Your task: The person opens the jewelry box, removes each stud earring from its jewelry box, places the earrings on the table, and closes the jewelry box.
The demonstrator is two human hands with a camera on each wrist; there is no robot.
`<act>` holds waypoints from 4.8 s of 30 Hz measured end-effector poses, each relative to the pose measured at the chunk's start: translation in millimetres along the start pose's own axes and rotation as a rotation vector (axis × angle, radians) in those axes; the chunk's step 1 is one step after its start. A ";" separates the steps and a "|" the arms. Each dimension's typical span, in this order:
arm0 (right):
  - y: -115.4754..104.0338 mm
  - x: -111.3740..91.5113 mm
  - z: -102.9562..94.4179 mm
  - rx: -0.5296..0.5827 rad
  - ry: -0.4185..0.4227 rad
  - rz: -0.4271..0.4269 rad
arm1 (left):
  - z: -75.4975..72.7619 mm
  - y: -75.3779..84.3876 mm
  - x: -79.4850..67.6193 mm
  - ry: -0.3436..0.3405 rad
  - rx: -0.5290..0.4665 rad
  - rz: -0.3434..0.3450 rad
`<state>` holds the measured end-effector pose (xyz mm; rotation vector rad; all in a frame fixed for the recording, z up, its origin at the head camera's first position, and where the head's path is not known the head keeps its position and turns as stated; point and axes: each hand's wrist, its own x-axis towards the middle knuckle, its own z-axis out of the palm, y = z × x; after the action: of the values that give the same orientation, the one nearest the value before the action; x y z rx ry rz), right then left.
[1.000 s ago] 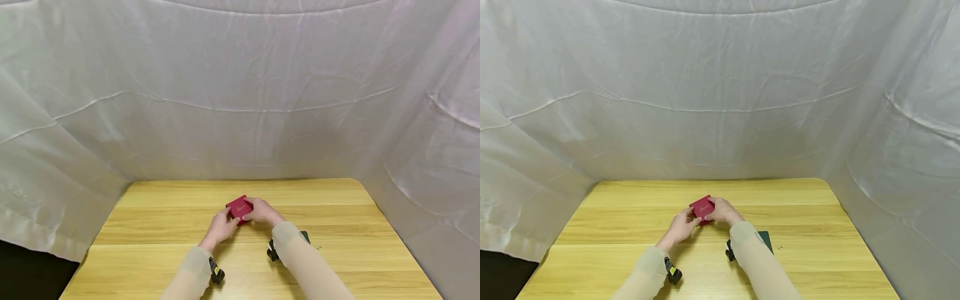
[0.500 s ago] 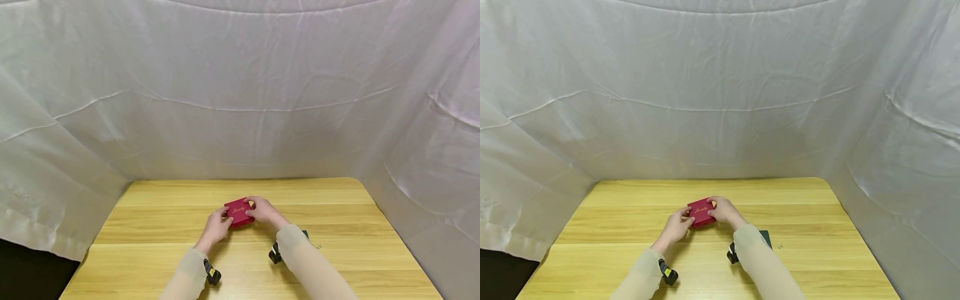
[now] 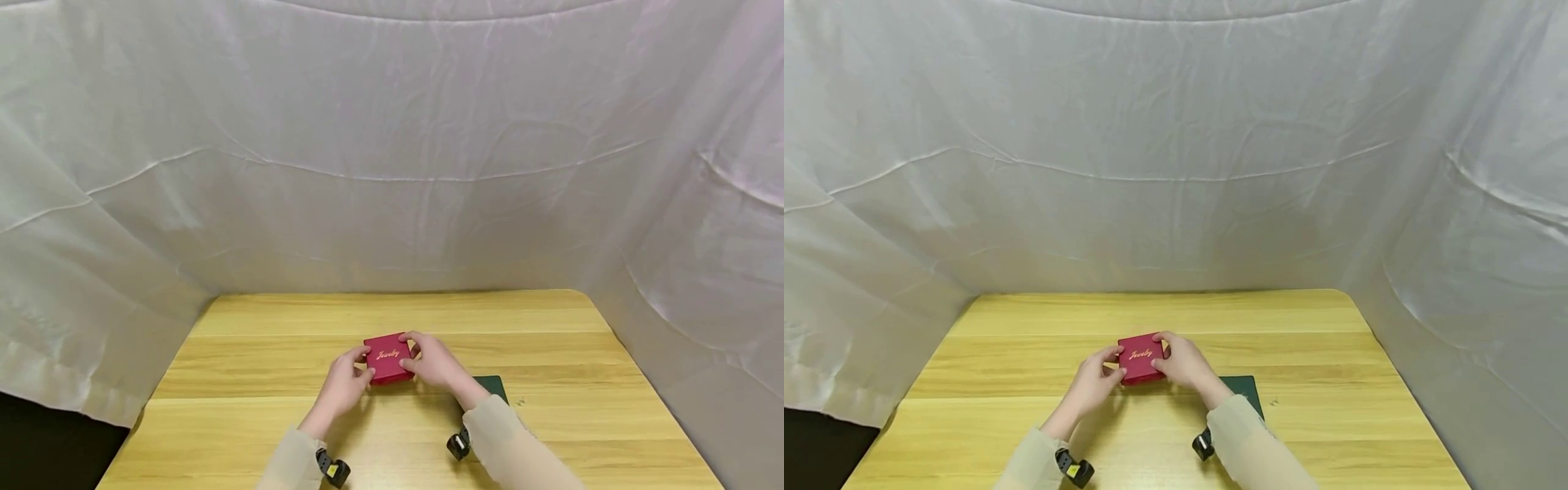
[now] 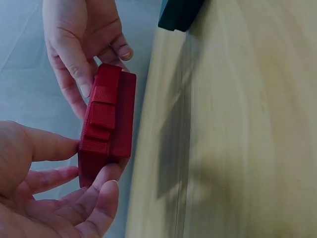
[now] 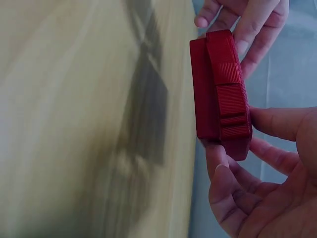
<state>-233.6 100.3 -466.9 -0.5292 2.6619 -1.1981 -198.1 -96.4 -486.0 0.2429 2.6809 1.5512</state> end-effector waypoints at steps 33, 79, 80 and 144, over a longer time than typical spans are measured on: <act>14.1 -60.8 52.9 0.071 0.009 0.012 | 8.7 -17.4 -55.9 -0.082 0.095 0.043; 20.9 -78.4 47.3 0.077 0.037 0.001 | 6.1 -20.5 -64.8 -0.044 0.192 0.037; 21.4 -79.3 46.9 0.066 0.038 0.000 | 5.7 -20.4 -64.5 -0.036 0.202 0.042; 21.4 -54.4 62.3 -0.258 -0.028 -0.040 | 17.7 -11.9 -27.1 -0.282 0.529 0.204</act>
<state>-170.1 91.7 -523.4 -0.6350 2.8112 -0.8522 -170.8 -91.1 -506.5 0.7075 2.8336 0.7270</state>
